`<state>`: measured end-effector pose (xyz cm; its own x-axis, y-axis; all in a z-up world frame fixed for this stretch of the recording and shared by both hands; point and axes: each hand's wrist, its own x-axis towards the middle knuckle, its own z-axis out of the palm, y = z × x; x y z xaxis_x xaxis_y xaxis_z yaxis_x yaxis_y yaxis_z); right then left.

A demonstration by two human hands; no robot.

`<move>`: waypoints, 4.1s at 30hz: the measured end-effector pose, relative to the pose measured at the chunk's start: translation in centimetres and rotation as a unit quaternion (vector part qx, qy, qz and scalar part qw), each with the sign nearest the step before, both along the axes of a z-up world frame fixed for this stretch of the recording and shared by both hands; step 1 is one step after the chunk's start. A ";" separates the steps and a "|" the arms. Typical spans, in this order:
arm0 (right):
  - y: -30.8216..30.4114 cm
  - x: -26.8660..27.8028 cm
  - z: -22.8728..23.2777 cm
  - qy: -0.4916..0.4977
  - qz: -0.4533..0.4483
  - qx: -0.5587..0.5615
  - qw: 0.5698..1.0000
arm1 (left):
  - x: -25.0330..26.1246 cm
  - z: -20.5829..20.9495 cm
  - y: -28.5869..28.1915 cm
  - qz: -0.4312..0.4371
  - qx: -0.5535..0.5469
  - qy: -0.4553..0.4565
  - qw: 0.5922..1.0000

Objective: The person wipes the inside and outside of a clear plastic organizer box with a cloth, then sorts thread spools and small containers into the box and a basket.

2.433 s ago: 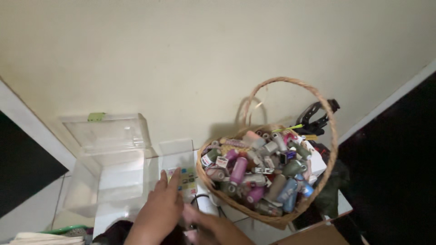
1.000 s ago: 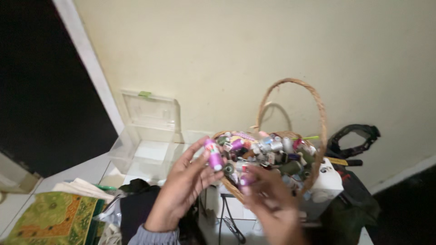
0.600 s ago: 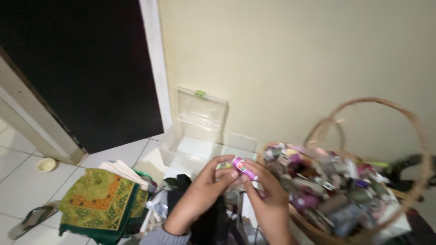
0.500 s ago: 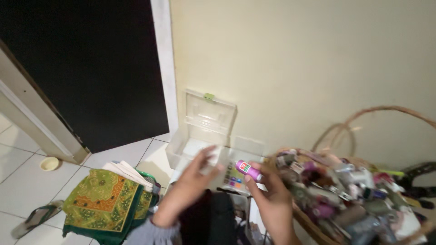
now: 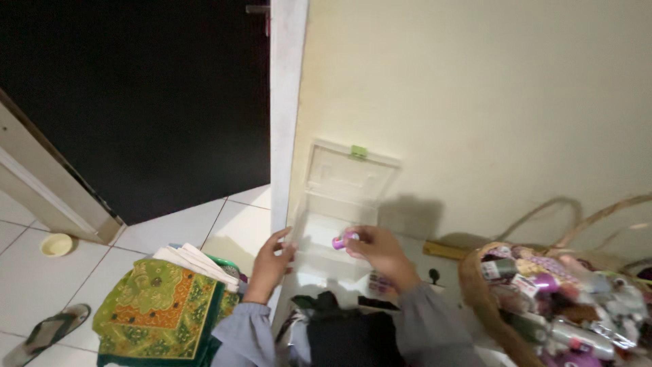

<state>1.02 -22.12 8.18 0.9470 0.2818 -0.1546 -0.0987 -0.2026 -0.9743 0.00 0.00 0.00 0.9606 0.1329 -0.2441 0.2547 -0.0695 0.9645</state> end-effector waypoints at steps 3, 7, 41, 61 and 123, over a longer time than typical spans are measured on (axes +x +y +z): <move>2.3 2.7 -2.6 0.073 0.015 -0.008 0.997 | -0.3 0.1 -0.1 -0.009 -0.018 -0.002 1.000; 3.4 7.6 -9.0 0.093 0.046 -0.058 0.993 | -0.4 -1.4 -0.5 -0.014 0.003 -0.066 0.998; 7.8 14.8 -22.8 0.071 -0.046 -0.383 0.920 | 1.4 -8.9 -0.8 -0.004 -0.063 0.012 0.998; -16.6 -12.4 21.1 -0.115 -0.175 -0.451 0.868 | -7.1 20.1 -21.7 -0.360 0.047 -0.376 0.853; -13.3 -20.0 16.8 -0.273 -0.296 -0.297 0.866 | -6.0 17.8 -21.2 -0.348 -0.097 -0.334 0.871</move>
